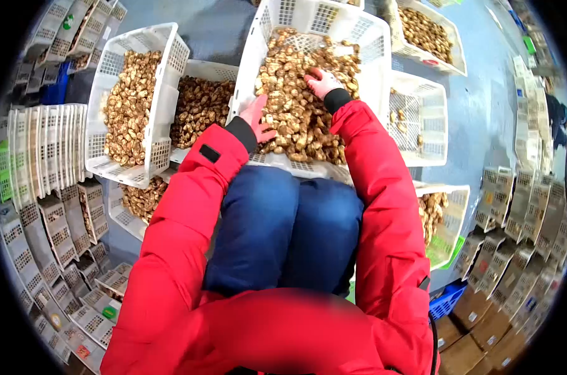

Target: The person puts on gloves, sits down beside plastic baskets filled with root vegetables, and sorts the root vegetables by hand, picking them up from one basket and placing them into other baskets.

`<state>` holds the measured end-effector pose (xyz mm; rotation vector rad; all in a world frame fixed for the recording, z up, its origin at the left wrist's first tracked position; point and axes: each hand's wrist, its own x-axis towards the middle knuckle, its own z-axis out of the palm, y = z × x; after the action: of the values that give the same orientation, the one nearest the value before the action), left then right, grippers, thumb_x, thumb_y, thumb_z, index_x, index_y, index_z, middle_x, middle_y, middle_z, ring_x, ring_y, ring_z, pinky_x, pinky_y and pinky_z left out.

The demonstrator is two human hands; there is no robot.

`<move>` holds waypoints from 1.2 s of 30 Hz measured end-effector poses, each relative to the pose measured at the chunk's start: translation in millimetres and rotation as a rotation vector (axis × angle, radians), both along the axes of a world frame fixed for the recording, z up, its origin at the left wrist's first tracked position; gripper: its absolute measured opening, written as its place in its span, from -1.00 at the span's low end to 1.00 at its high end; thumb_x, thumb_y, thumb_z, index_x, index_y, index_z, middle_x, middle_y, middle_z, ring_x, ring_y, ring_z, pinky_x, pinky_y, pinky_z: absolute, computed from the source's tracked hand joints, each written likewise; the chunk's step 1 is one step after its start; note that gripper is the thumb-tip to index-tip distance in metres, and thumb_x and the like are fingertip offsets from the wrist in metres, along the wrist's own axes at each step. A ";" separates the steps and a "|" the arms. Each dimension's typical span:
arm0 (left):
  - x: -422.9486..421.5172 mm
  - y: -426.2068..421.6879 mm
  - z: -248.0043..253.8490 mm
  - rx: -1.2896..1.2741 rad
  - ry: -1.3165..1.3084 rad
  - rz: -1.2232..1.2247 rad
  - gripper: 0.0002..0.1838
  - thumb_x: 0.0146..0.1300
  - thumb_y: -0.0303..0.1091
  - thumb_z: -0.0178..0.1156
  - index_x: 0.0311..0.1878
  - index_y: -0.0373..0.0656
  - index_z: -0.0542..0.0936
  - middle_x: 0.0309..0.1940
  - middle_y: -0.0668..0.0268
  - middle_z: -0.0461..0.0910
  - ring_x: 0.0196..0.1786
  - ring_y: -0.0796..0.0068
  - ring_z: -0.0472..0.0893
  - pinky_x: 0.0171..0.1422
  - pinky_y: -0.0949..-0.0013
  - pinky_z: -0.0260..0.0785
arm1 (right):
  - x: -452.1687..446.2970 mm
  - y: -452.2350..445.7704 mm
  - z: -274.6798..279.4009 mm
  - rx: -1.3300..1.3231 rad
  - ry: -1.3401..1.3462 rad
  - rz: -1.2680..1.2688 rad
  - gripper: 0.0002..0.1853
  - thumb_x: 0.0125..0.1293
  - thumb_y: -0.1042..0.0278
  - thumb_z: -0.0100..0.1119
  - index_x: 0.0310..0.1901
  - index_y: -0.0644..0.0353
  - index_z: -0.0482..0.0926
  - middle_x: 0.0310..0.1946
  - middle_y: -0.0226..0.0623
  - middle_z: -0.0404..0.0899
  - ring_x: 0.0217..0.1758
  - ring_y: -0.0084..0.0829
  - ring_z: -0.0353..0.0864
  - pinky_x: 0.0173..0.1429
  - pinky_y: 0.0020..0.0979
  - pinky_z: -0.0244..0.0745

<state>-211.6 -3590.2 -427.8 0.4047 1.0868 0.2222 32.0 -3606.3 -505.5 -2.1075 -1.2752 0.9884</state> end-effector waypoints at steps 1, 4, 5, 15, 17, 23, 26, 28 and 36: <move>-0.5 4.1 -11.6 -0.008 -0.016 -0.042 -0.12 0.12 0.15 0.11 0.39 0.18 -0.12 0.42 0.14 -0.30 0.43 0.05 -0.20 0.31 -0.10 -0.01 | -3.6 11.1 9.5 -0.044 -0.208 0.002 -0.39 0.17 -0.01 -0.01 0.17 0.22 0.32 0.10 -0.06 0.40 0.14 -0.16 0.39 0.20 -0.29 0.26; 19.3 18.2 -31.0 -0.049 0.102 0.025 -0.19 0.14 0.13 0.10 0.38 0.13 -0.01 0.39 0.05 -0.16 0.42 0.04 -0.16 0.31 -0.07 0.01 | -18.6 28.0 9.9 0.012 -0.319 0.042 -0.36 0.12 -0.15 -0.06 0.17 0.09 0.32 0.09 0.01 0.38 0.14 -0.05 0.37 0.22 -0.19 0.22; 24.3 20.9 -30.6 -0.058 0.160 0.021 -0.21 0.15 0.13 0.08 0.37 0.14 0.01 0.38 0.03 -0.14 0.42 0.04 -0.15 0.31 -0.07 0.02 | -24.0 27.4 14.1 0.007 -0.321 0.052 -0.37 0.12 -0.15 -0.06 0.17 0.07 0.34 0.07 0.03 0.40 0.12 -0.05 0.38 0.21 -0.19 0.23; 34.3 16.5 -16.6 -0.205 -0.149 0.198 -0.17 0.05 0.10 0.19 0.34 0.21 0.02 0.34 0.07 -0.06 0.36 0.20 0.04 0.24 -0.11 0.11 | -16.2 18.5 -45.4 0.240 0.402 0.201 -0.47 0.31 -0.05 -0.23 0.13 0.19 0.36 -0.02 -0.15 0.49 0.07 -0.27 0.43 0.14 -0.35 0.27; 32.8 9.0 -5.6 0.054 -0.175 0.077 -0.17 0.03 0.09 0.20 0.33 0.16 0.05 0.25 0.06 0.12 0.28 0.21 0.18 0.23 -0.12 0.12 | -46.0 1.0 71.9 -0.254 0.324 0.184 -0.51 0.34 0.03 -0.23 0.16 0.18 0.34 0.03 -0.17 0.46 0.14 -0.31 0.37 0.19 -0.40 0.23; 19.0 9.0 10.8 -0.200 -0.603 0.132 -0.54 0.26 0.04 -0.07 0.11 -0.02 0.36 0.08 0.21 0.40 0.10 0.15 0.40 0.21 -0.16 0.09 | -56.6 -46.6 113.8 0.205 0.975 -0.050 -0.53 0.34 0.13 -0.04 0.21 0.15 0.24 0.04 -0.33 0.34 0.07 -0.43 0.36 0.10 -0.33 0.39; 18.0 -1.0 61.4 -0.209 -0.576 0.248 -0.54 0.27 0.06 -0.10 0.03 -0.10 0.43 0.03 0.18 0.44 0.10 0.16 0.40 0.16 -0.11 0.22 | -46.4 -60.2 146.9 0.274 1.312 -0.314 -0.49 0.30 0.14 0.03 0.23 0.12 0.22 0.11 -0.35 0.29 0.12 -0.35 0.31 0.11 -0.19 0.38; 16.7 -8.6 81.2 -0.169 -0.625 0.307 -0.52 0.27 0.05 -0.11 0.02 -0.13 0.45 0.04 0.14 0.43 0.10 0.14 0.39 0.16 -0.09 0.24 | -43.0 -71.2 163.0 0.387 1.209 -0.363 -0.50 0.28 0.19 0.07 0.21 0.13 0.27 0.08 -0.35 0.33 0.03 -0.41 0.37 0.01 -0.28 0.43; 9.9 -44.6 133.3 -0.041 -0.669 0.369 -0.43 0.27 0.14 -0.35 0.16 0.04 0.39 0.09 0.08 0.39 0.13 0.03 0.38 0.20 -0.15 0.12 | -102.6 -117.8 234.6 0.597 0.175 -0.293 -0.61 0.09 0.41 0.18 0.01 0.28 0.47 -0.17 -0.15 0.53 -0.13 -0.41 0.53 -0.07 -0.46 0.42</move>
<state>-201.7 -3634.8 -294.5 0.0695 0.4940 0.6131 -70.7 -3724.1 -270.9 -1.6383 -0.9810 0.5581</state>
